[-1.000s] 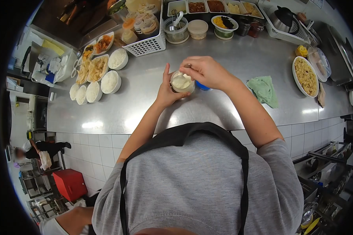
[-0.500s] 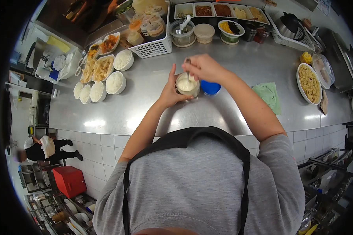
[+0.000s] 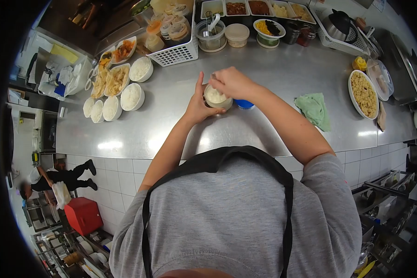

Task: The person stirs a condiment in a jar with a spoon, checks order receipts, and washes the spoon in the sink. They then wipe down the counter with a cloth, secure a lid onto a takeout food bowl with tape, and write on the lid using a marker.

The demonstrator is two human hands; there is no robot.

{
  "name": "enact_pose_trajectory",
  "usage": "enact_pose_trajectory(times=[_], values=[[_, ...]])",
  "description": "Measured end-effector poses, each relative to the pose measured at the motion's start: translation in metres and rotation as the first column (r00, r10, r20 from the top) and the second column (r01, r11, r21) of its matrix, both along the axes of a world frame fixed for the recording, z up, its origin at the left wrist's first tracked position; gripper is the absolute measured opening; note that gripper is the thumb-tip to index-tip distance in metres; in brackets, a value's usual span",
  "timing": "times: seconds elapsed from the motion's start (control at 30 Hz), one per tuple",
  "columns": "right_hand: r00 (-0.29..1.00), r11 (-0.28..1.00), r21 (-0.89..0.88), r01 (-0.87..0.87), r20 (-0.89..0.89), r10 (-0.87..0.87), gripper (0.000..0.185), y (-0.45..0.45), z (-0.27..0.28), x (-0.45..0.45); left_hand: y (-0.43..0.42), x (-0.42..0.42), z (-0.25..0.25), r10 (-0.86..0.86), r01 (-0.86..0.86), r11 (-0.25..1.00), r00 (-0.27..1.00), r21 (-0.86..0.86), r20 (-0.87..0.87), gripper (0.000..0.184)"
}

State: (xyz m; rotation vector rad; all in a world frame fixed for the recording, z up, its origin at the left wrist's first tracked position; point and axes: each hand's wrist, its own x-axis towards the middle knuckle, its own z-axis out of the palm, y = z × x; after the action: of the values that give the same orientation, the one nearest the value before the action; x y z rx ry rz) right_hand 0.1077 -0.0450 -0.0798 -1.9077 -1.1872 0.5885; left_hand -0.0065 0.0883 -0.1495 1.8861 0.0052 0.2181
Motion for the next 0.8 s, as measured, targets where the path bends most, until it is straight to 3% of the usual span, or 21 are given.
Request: enact_pose_trajectory(times=[0.03,0.07,0.13,0.17,0.2,0.23,0.27,0.3,0.33,0.4,0.43,0.47,0.53,0.57,0.6,0.67,0.7,0.77,0.8], values=[[0.991,1.000,-0.022,-0.009,-0.136,0.006,0.029,-0.001,0.008,-0.003,0.001,-0.001,0.001,0.003,-0.003,1.000,1.000,0.003,-0.023,0.129],[0.990,1.000,-0.022,-0.013,-0.139,0.010,0.029,-0.001,0.011,-0.001,0.001,-0.003,0.001,0.007,-0.006,1.000,1.000,0.003,-0.026,0.129],[0.961,0.967,0.104,0.234,-0.174,-0.214,0.027,-0.004,0.014,0.009,0.001,-0.002,-0.002,0.009,-0.009,1.000,1.000,0.018,0.006,0.128],[0.975,0.966,0.130,0.224,-0.040,-0.220,0.028,-0.004,0.014,0.010,0.001,-0.001,-0.003,0.009,-0.009,1.000,1.000,0.015,0.007,0.128],[0.975,0.966,0.127,0.224,-0.038,-0.221,0.028,-0.004,0.006,0.010,0.000,0.000,-0.005,0.016,-0.016,1.000,1.000,-0.003,0.004,0.128],[0.966,0.977,0.197,0.078,0.226,-0.123,0.028,-0.002,-0.006,0.006,-0.001,0.000,-0.005,0.022,-0.022,1.000,1.000,-0.019,-0.001,0.128],[0.876,0.971,0.225,-0.081,0.480,-0.039,0.028,0.000,-0.016,0.005,-0.002,-0.001,-0.005,0.018,-0.018,1.000,1.000,-0.019,-0.001,0.128],[0.963,0.987,0.145,-0.067,0.270,0.026,0.027,-0.002,-0.001,-0.007,-0.002,-0.002,-0.003,0.025,-0.025,1.000,1.000,-0.018,0.002,0.129],[0.962,0.987,0.147,-0.068,0.273,0.026,0.027,-0.002,0.011,-0.005,-0.002,-0.002,-0.001,0.033,-0.033,0.999,0.999,-0.018,0.002,0.129],[0.957,0.963,0.056,0.265,-0.136,-0.255,0.026,-0.005,0.024,-0.003,-0.004,-0.003,-0.002,0.042,-0.042,0.999,0.999,-0.003,0.009,0.130],[0.962,0.949,0.235,0.211,0.124,-0.245,0.027,-0.004,0.012,0.006,-0.004,-0.003,-0.002,0.049,-0.049,0.999,0.999,0.012,0.019,0.130],[0.961,0.948,0.236,0.212,0.126,-0.246,0.027,-0.004,-0.002,0.006,-0.004,-0.002,-0.003,0.047,-0.048,0.999,0.999,0.012,0.022,0.130],[0.916,0.986,0.165,0.011,0.394,-0.076,0.026,-0.003,-0.002,-0.006,-0.004,-0.002,-0.005,0.052,-0.052,0.998,0.998,0.018,0.021,0.130],[0.959,0.991,0.130,0.018,0.277,-0.054,0.026,-0.006,0.000,-0.010,-0.004,0.000,-0.005,0.050,-0.051,0.998,0.998,0.021,0.028,0.130],[0.959,0.991,0.132,0.018,0.278,-0.054,0.026,-0.007,0.010,-0.009,-0.005,-0.001,-0.005,0.050,-0.050,0.999,0.998,0.005,0.031,0.130],[0.954,0.930,0.213,0.299,-0.038,-0.298,0.025,-0.009,0.020,-0.007,-0.005,-0.003,-0.005,0.058,-0.058,0.998,0.998,-0.006,0.035,0.130],[0.956,0.931,0.220,0.291,-0.039,-0.290,0.025,-0.009,0.015,-0.006,-0.006,-0.003,-0.005,0.059,-0.060,0.998,0.997,0.002,0.048,0.129],[0.959,0.989,0.033,0.143,0.243,-0.147,0.030,-0.008,0.002,-0.003,-0.007,-0.003,-0.004,0.061,-0.060,0.998,0.997,-0.011,0.054,0.130],[0.958,0.990,0.040,0.136,0.248,-0.142,0.030,-0.007,0.004,-0.006,-0.008,-0.005,-0.003,0.067,-0.067,0.998,0.996,-0.005,0.060,0.130]])
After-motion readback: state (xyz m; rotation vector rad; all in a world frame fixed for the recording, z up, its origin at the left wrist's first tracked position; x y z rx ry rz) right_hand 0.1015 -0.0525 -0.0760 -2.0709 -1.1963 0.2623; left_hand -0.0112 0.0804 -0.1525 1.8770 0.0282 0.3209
